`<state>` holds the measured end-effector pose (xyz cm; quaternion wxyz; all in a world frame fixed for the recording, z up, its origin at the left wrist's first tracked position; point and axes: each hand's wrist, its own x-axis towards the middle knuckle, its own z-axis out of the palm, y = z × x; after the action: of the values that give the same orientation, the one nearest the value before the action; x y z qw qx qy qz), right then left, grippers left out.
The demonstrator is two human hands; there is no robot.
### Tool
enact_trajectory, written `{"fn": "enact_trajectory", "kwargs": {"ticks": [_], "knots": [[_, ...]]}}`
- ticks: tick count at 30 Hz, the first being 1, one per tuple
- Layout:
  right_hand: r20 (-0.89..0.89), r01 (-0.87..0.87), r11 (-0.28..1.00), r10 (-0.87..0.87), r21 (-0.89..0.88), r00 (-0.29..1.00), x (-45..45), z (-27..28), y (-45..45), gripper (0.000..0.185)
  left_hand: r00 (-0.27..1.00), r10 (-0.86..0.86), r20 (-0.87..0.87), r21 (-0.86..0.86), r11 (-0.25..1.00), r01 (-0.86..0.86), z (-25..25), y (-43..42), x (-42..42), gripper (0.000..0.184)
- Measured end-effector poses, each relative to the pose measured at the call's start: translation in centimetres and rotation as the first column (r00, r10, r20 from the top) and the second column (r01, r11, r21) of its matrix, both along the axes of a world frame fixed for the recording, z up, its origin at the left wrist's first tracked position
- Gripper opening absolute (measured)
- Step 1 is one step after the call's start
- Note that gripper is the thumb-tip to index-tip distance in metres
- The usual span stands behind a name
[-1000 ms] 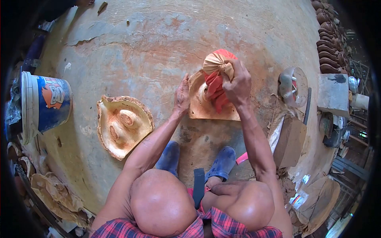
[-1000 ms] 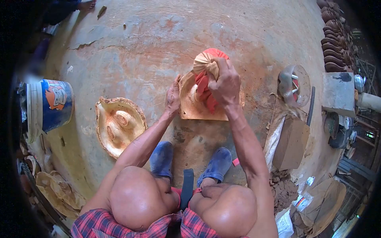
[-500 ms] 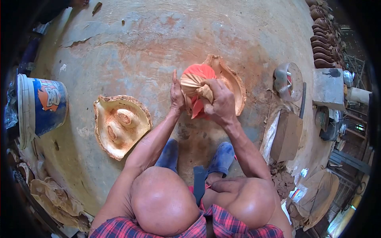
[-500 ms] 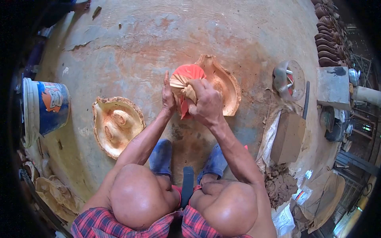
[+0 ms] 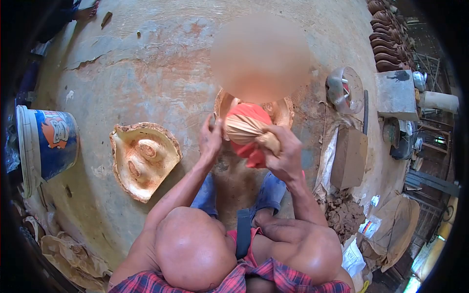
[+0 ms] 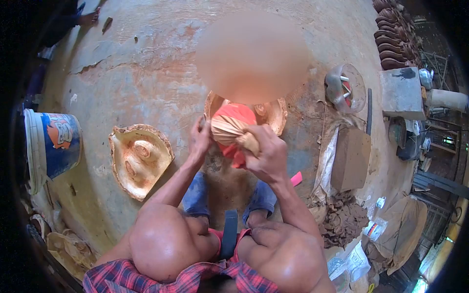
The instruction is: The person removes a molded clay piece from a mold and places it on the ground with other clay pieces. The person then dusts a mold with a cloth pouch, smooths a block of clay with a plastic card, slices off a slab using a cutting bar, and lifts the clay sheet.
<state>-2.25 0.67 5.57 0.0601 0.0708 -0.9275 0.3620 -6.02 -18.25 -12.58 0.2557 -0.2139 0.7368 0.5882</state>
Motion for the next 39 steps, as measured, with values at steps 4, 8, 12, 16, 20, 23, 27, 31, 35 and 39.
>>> {"fn": "enact_trajectory", "kwargs": {"ticks": [4, 8, 12, 16, 20, 23, 27, 31, 35, 39], "knots": [[0.078, 0.143, 0.989, -0.141, -0.025, 0.987, 2.8, 3.8, 2.7, 0.032, 0.962, 0.146, 0.232, 0.475, 0.846, -0.243, 1.1, 2.5, 2.9, 0.037], [0.106, 0.173, 0.981, -0.183, 0.092, 0.977, 6.3, 4.8, 3.9, 0.028, 0.948, 0.189, 0.257, 0.523, 0.797, -0.301, 0.5, 3.6, 1.5, 0.036], [0.101, 0.260, 0.959, -0.272, 0.117, 0.957, 8.5, 3.6, 4.7, 0.028, 0.946, 0.226, 0.231, 0.605, 0.728, -0.322, -0.9, 8.3, -3.6, 0.036], [0.179, 0.289, 0.954, -0.298, 0.076, 0.938, 9.7, 3.3, 4.3, 0.028, 0.972, 0.170, 0.163, 0.715, 0.659, -0.235, -1.6, 12.2, -9.8, 0.050], [0.230, 0.197, 0.979, -0.204, 0.054, 0.951, 9.4, 2.9, 3.4, 0.031, 0.993, 0.106, 0.055, 0.610, 0.784, -0.117, 1.8, 7.6, -9.8, 0.071], [0.293, 0.079, 0.996, -0.089, 0.045, 0.952, 8.6, 2.2, 3.0, 0.031, 0.942, -0.007, -0.335, 0.232, 0.969, 0.090, 5.8, -3.9, -6.9, 0.051], [0.378, -0.011, 0.999, -0.006, 0.043, 0.926, 7.2, 1.4, 2.1, 0.031, 0.723, 0.417, -0.551, -0.153, 0.802, -0.578, 8.0, -21.6, 1.6, 0.045], [0.389, -0.091, 0.995, 0.067, 0.044, 0.919, 5.8, 0.9, 1.3, 0.031, 0.945, 0.232, -0.229, -0.782, 0.534, -0.321, 3.2, -35.2, 13.9, 0.069], [0.386, -0.147, 0.988, 0.119, 0.043, 0.915, 5.0, 0.3, 0.7, 0.032, 0.837, 0.391, -0.384, -0.384, 0.756, -0.530, -1.7, -30.1, 18.2, 0.066], [0.351, -0.119, 0.992, 0.128, -0.047, 0.928, 4.8, -0.4, 0.2, 0.031, 0.868, 0.366, -0.334, -0.502, 0.711, -0.493, -3.0, -28.5, 16.9, 0.051]]}}
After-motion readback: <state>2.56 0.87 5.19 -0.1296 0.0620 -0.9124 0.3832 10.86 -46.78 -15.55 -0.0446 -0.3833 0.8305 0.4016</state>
